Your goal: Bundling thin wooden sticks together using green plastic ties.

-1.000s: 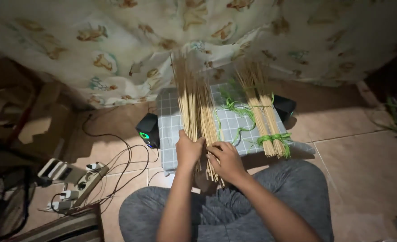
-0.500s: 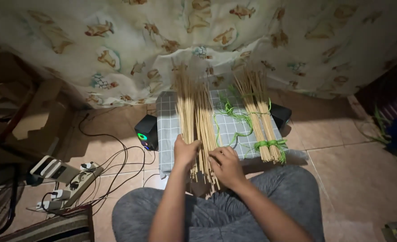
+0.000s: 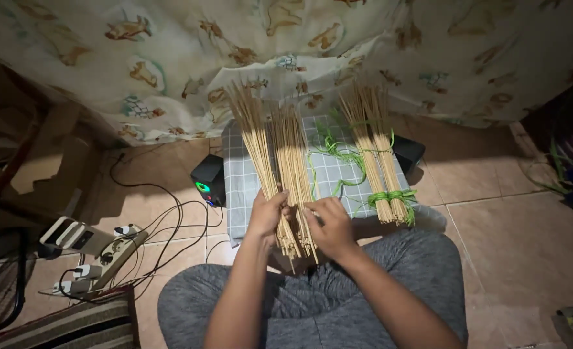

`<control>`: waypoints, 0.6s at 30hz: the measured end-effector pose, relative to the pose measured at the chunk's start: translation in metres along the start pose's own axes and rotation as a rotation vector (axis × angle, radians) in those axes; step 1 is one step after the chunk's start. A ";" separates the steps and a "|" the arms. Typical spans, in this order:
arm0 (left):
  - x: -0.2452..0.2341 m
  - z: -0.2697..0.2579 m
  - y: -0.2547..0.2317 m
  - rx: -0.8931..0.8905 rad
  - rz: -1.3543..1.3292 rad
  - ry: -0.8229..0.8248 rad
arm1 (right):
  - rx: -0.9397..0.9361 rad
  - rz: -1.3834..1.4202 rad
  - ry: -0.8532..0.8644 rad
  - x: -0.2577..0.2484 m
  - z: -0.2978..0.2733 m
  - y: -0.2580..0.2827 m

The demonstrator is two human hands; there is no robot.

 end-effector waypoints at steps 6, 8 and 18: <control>0.015 -0.036 -0.020 0.109 -0.090 -0.057 | 0.339 0.502 0.041 -0.032 -0.006 0.032; 0.015 -0.059 -0.023 0.153 -0.109 -0.126 | 0.417 0.603 0.038 -0.027 -0.039 0.026; 0.026 -0.096 -0.010 0.390 -0.149 -0.210 | 0.672 1.352 -0.146 -0.019 -0.048 0.035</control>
Point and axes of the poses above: each hand's wrist, its own z-axis towards the middle knuckle, its own x-axis out of the palm, y = z × x, the point moved 9 cm from there along z, towards the middle knuckle, and after that the axes turned 4 degrees about -z, right-handed, at the moved point
